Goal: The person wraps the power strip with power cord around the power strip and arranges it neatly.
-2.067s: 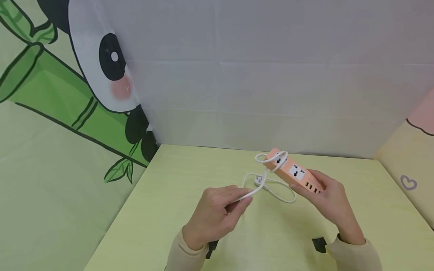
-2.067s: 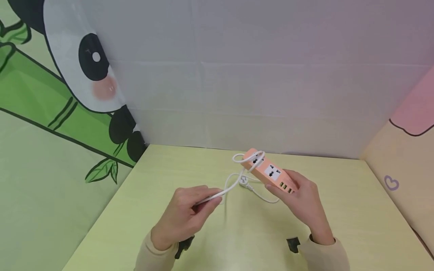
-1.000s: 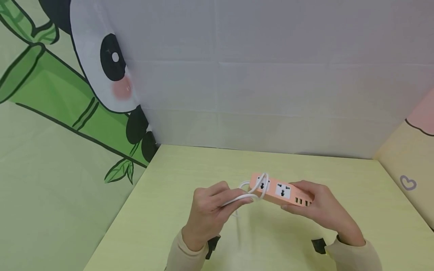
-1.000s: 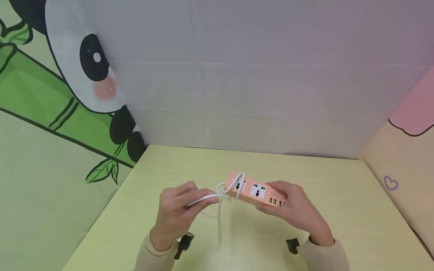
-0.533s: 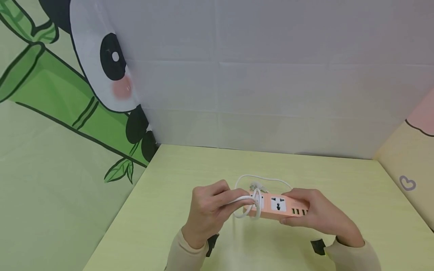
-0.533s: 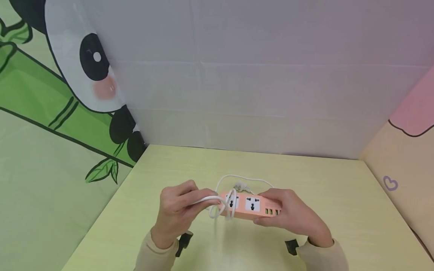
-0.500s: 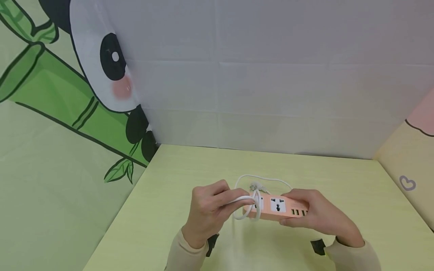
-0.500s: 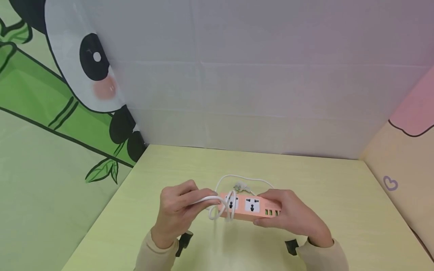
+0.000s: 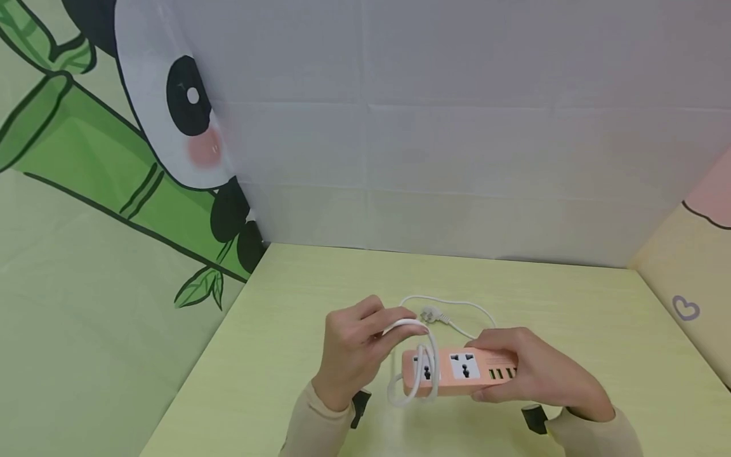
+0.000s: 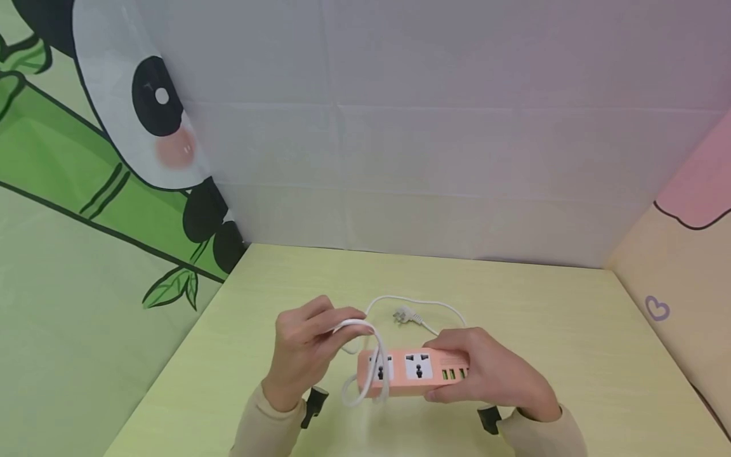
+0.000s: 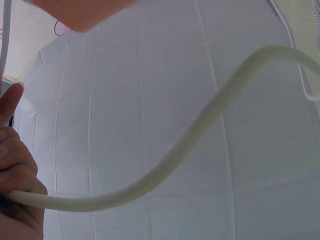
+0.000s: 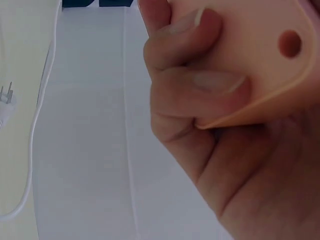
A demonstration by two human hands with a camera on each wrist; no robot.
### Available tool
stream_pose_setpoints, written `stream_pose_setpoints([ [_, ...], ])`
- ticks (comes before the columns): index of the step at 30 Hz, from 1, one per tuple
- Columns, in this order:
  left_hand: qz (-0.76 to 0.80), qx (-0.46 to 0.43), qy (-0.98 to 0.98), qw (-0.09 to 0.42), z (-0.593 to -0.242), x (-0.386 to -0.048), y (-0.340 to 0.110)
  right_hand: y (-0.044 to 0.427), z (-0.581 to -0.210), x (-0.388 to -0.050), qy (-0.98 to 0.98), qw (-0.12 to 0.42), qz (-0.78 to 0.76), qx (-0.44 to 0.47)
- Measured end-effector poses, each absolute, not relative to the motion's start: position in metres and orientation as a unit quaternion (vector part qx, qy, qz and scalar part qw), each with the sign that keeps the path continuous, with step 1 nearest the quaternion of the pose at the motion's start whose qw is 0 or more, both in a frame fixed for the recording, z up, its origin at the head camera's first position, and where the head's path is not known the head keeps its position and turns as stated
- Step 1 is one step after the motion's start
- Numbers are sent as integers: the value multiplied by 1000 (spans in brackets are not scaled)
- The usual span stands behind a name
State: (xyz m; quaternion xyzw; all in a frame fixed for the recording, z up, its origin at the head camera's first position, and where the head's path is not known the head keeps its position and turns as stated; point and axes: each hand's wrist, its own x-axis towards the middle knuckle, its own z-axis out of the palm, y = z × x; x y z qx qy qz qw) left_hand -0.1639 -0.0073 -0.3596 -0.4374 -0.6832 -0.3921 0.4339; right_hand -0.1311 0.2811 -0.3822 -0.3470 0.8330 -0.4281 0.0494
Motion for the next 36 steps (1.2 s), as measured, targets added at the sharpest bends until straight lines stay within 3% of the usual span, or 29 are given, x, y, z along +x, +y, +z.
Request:
stream_pose_setpoints([
  [8,-390,-422,-708,411,-368,-170,-3,281,-382,-129,814,24,-413,-407],
  [21,-397,-402,-741,363,-376,-175,-1,283,-380,-128,798,17,-424,-428],
  [36,-461,-381,-777,195,-380,-172,4,287,-376,-126,773,2,-450,-448],
])
